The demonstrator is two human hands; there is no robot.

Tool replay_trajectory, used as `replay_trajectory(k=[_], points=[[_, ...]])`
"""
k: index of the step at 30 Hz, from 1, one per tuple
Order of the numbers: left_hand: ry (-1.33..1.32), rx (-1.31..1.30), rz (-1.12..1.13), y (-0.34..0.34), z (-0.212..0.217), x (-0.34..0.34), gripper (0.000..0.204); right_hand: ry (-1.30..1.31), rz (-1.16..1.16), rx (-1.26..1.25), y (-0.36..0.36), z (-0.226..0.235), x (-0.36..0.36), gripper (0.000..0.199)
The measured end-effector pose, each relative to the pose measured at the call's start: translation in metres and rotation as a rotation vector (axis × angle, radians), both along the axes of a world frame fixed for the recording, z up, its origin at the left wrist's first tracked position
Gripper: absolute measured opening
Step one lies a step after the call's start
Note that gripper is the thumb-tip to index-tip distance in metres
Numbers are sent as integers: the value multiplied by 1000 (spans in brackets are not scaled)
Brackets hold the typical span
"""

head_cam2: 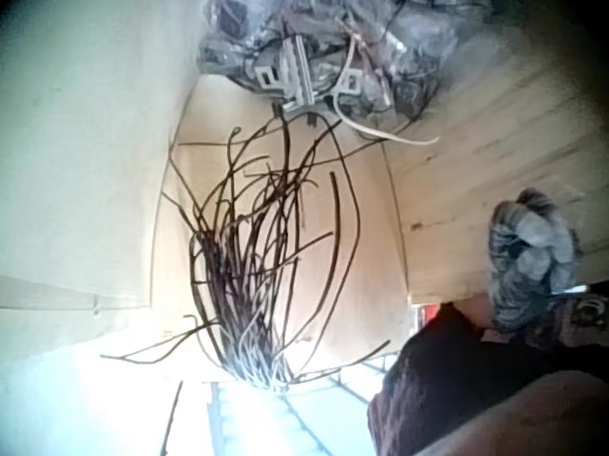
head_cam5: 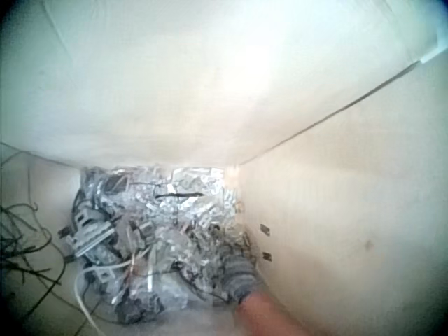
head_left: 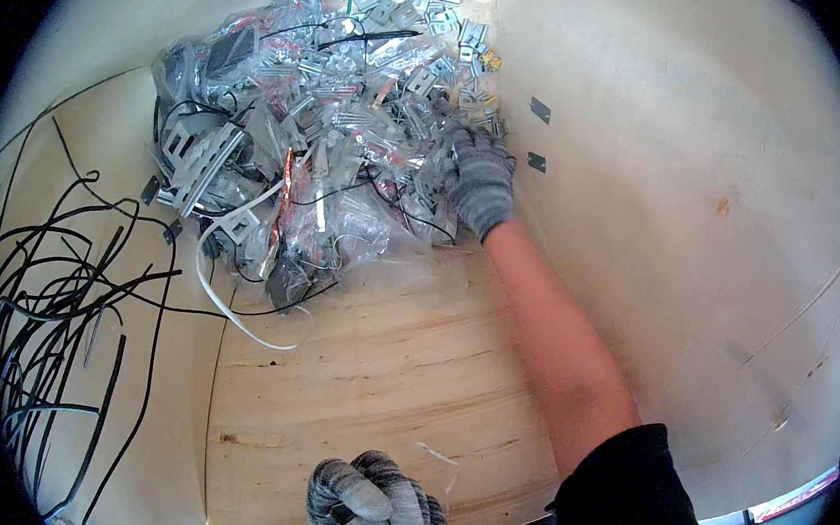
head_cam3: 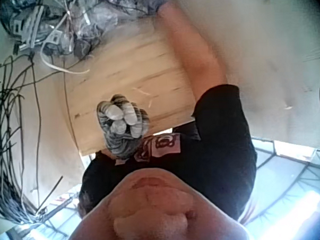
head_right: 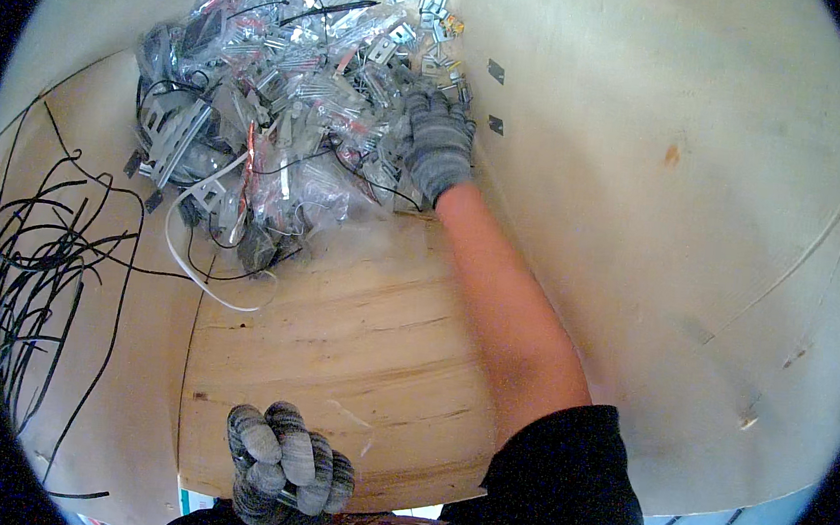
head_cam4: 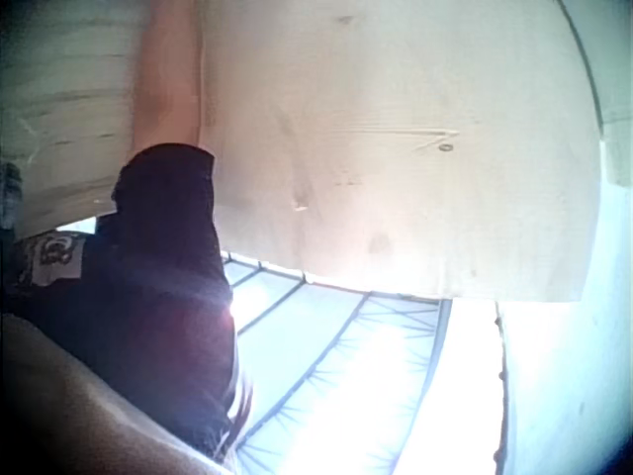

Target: The person sorts through a large cardboard box filled with tangled black cables, white cables, and various small electronic components. They use gloved hands to sift through the pile, occasionally picking up and inspecting individual items before placing them back into the box.

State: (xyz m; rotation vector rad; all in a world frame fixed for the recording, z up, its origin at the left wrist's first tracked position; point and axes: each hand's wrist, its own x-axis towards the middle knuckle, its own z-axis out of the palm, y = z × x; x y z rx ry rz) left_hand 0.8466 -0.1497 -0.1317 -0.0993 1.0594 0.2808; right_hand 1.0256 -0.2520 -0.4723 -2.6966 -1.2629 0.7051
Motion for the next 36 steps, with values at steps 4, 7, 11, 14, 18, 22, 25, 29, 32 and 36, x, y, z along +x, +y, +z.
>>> replay_trajectory(k=[4,7,11,14,18,22,25,29,32,36], points=[[34,9,19,0,4,6,18,300,43,-359,0,0,-22,49],[47,-49,-24,6,5,11,19,331,-79,-393,-30,-4,-47,52],[41,-56,37,2,3,3,19,437,81,-708,17,33,-32,53],[50,-44,59,2,1,-3,19,476,-4,-691,64,44,-10,44],[2,-69,35,9,4,3,19,373,-15,-344,50,-32,4,42],[55,-64,81,4,7,4,19,354,-77,-108,43,-51,44,43],[65,-58,88,4,6,5,19,237,-100,-31,20,-45,37,44],[49,-52,97,5,5,4,18,232,-129,-6,24,-34,21,46],[47,-45,70,8,4,3,18,151,-122,31,41,-42,28,40],[-15,-51,71,5,1,1,17,381,7,-2,84,-75,98,33]])
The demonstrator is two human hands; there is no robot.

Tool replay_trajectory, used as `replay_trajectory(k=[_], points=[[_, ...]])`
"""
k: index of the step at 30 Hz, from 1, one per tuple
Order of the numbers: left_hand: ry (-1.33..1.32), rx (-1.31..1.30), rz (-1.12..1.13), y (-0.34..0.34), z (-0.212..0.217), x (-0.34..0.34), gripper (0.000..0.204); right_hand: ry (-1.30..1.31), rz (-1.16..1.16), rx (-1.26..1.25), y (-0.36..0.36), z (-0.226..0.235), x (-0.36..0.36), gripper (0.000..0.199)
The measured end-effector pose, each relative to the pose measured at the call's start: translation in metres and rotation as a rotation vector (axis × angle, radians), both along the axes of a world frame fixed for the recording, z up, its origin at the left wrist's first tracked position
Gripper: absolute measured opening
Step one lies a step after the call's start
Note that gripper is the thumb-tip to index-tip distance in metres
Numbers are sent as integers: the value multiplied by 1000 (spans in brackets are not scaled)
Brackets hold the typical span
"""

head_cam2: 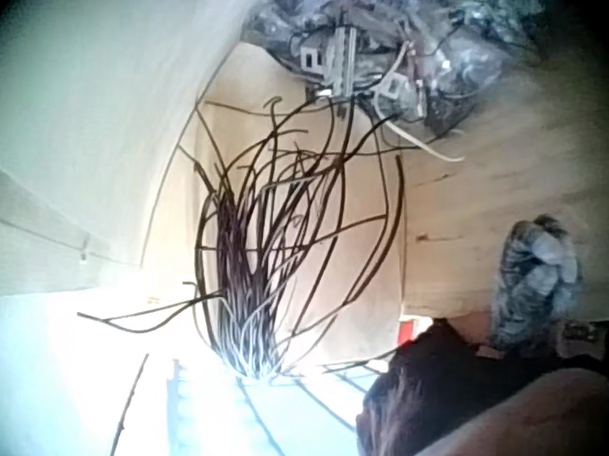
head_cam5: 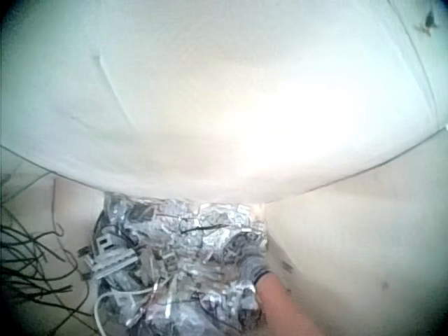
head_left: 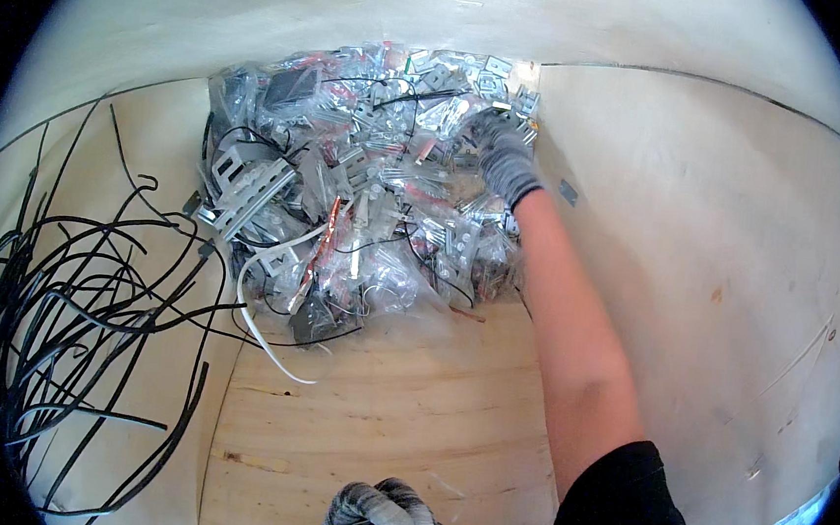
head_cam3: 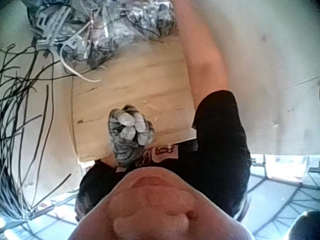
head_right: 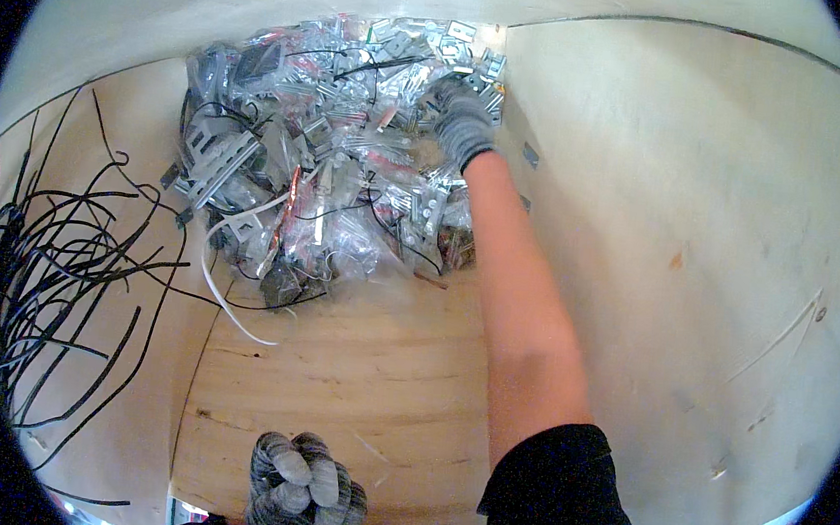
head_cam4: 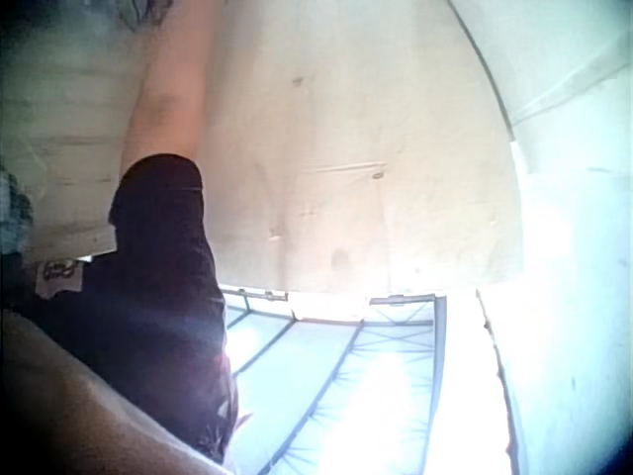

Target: The person sorts through a large cardboard box filled with tangled black cables, white cables, and various small electronic components. They use gloved hands to sift through the pile, occasionally picking up and inspecting individual items before placing them back into the box.

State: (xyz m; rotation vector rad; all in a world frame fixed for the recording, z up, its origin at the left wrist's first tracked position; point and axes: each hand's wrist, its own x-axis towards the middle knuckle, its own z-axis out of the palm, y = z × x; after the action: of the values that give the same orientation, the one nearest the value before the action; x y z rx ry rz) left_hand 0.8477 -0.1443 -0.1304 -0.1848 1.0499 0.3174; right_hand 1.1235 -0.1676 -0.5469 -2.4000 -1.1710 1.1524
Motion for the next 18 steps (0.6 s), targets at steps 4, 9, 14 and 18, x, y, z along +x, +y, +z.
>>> replay_trajectory(k=[4,9,14,18], points=[[-20,-1,6,-2,-1,-1,17,201,-768,568,21,-20,21,30],[34,1,21,-2,1,1,17,-266,409,153,83,48,-62,46],[5,-5,8,2,-1,0,17,-365,462,-96,72,48,-64,54],[-2,13,21,4,2,0,16,-426,407,-346,37,69,-48,53]])
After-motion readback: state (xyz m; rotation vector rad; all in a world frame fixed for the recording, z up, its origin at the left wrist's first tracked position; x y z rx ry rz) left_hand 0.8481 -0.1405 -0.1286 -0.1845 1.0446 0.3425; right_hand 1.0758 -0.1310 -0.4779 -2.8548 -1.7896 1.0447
